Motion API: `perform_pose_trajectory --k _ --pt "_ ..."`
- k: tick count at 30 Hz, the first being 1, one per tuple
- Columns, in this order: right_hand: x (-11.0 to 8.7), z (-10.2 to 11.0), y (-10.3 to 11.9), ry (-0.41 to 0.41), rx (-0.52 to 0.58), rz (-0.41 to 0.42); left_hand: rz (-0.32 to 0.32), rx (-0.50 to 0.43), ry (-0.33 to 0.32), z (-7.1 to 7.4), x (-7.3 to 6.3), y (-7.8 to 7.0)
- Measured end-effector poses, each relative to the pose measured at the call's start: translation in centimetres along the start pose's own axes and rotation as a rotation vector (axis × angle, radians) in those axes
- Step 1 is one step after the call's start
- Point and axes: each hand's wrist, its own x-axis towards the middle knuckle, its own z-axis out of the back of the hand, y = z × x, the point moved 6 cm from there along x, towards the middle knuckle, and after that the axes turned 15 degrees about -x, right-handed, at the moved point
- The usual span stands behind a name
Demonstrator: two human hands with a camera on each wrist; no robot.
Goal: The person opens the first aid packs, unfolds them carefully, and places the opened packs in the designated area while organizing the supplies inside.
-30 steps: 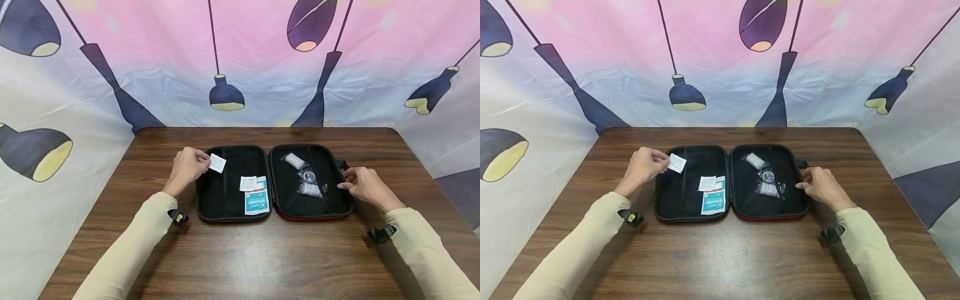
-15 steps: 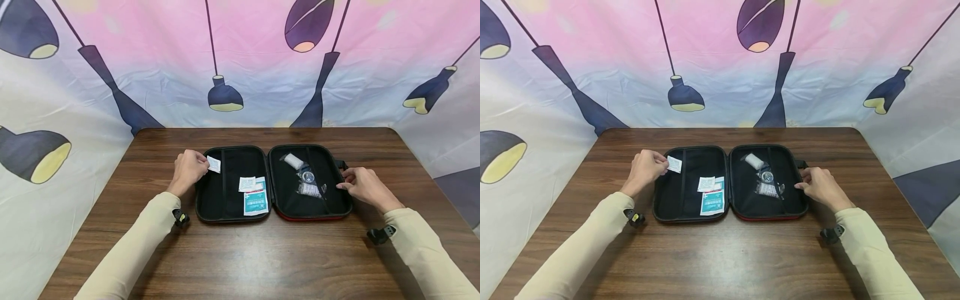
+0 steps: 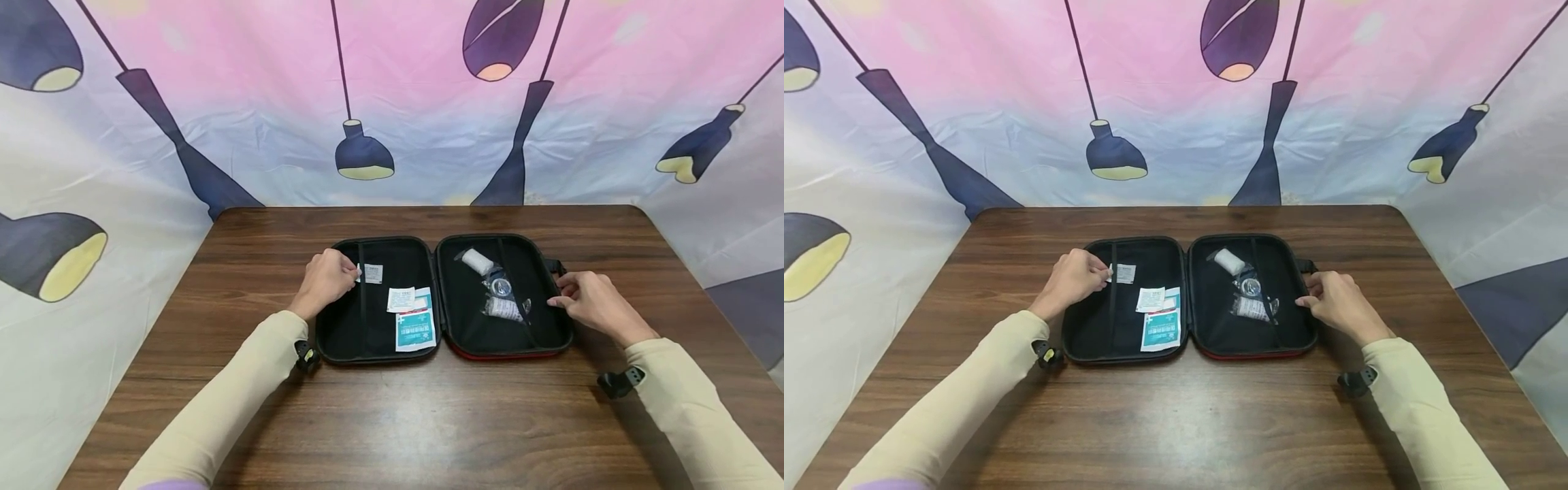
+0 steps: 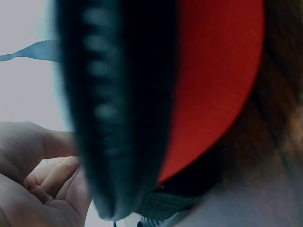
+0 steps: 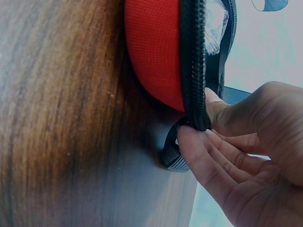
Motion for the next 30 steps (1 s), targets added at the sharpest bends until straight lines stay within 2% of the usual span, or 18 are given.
perform_pose_trajectory --k 6,11,15,18,23,30 --pt "0.0 0.1 -0.1 0.008 0.013 -0.022 0.002 0.02 0.098 0.0 -0.2 -0.6" --pt "0.0 0.0 -0.2 0.016 0.005 -0.017 -0.018 0.049 0.106 0.5 -0.3 -0.9" --pt "0.0 0.0 -0.3 0.019 0.01 -0.021 -0.024 -0.002 0.135 0.5 -0.3 -1.5" --pt "-0.1 0.0 -0.3 0.019 0.009 -0.019 -0.03 -0.044 0.19 -0.1 -0.4 -1.9" --pt "0.0 -0.1 -0.1 0.022 0.009 -0.015 -0.037 -0.06 0.268 -1.6 -0.6 -2.4" --pt "0.0 -0.1 0.0 0.023 0.005 -0.009 -0.077 0.047 0.341 -3.5 -0.7 -3.0"
